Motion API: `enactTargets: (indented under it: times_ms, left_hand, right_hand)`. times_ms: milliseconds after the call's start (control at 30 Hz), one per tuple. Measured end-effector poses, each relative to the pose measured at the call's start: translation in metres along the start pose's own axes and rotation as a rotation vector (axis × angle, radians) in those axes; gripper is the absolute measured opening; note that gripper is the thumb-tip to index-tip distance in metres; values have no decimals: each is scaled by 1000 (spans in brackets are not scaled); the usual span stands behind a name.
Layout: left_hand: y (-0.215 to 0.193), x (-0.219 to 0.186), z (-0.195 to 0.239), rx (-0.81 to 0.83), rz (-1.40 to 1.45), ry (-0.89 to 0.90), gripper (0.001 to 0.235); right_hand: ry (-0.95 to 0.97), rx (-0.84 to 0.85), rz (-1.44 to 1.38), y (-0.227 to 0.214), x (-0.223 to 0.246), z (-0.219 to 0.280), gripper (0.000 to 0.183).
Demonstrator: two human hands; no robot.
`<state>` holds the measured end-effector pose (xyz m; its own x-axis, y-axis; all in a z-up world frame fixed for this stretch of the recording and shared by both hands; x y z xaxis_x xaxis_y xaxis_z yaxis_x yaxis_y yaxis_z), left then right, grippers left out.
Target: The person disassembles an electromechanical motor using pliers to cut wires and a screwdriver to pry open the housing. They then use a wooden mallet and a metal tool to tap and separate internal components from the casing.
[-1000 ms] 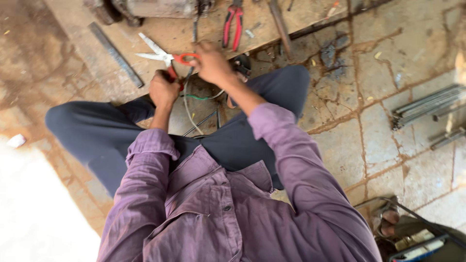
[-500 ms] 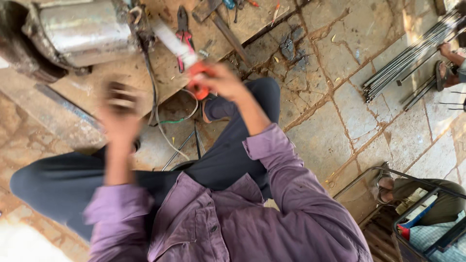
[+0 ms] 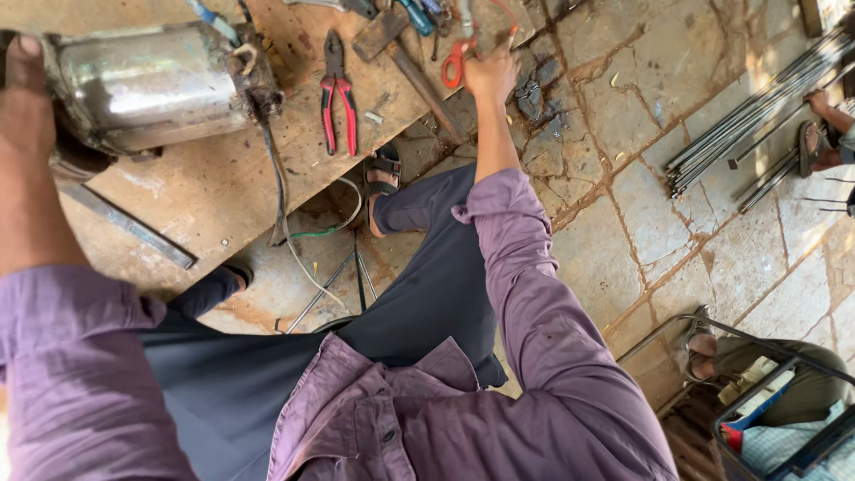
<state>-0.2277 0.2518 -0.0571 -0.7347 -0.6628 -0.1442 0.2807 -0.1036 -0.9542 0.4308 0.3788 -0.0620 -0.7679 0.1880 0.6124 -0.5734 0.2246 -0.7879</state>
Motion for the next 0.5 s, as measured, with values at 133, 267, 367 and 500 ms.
enactTargets:
  times_ms: [133, 267, 367, 500]
  left_hand:
    - [-9, 13, 0, -332, 43, 198, 43]
    - [-33, -2, 47, -963, 202, 234, 59]
    - [-40, -9, 40, -930, 335, 253, 55]
    - [-33, -19, 36, -947, 397, 337, 50]
  right_hand:
    - [-340, 9, -56, 10, 58, 40, 47]
    - [-490, 459, -474, 38, 129, 108, 54]
    - [-685, 446, -430, 76, 159, 111, 59]
    - [-478, 527, -623, 153, 161, 66, 74]
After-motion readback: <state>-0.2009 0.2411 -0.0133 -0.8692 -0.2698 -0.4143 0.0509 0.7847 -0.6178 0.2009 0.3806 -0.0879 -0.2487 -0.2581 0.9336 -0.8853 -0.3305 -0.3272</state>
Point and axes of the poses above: each hand's wrist, its own z-axis away from the middle knuckle, its own y-axis out of the palm, x = y × z, the point moved 1 cm from there along -z, towards the middle knuckle, and after that the axes turned 8 degrees about -y, right-handed, at the moved point
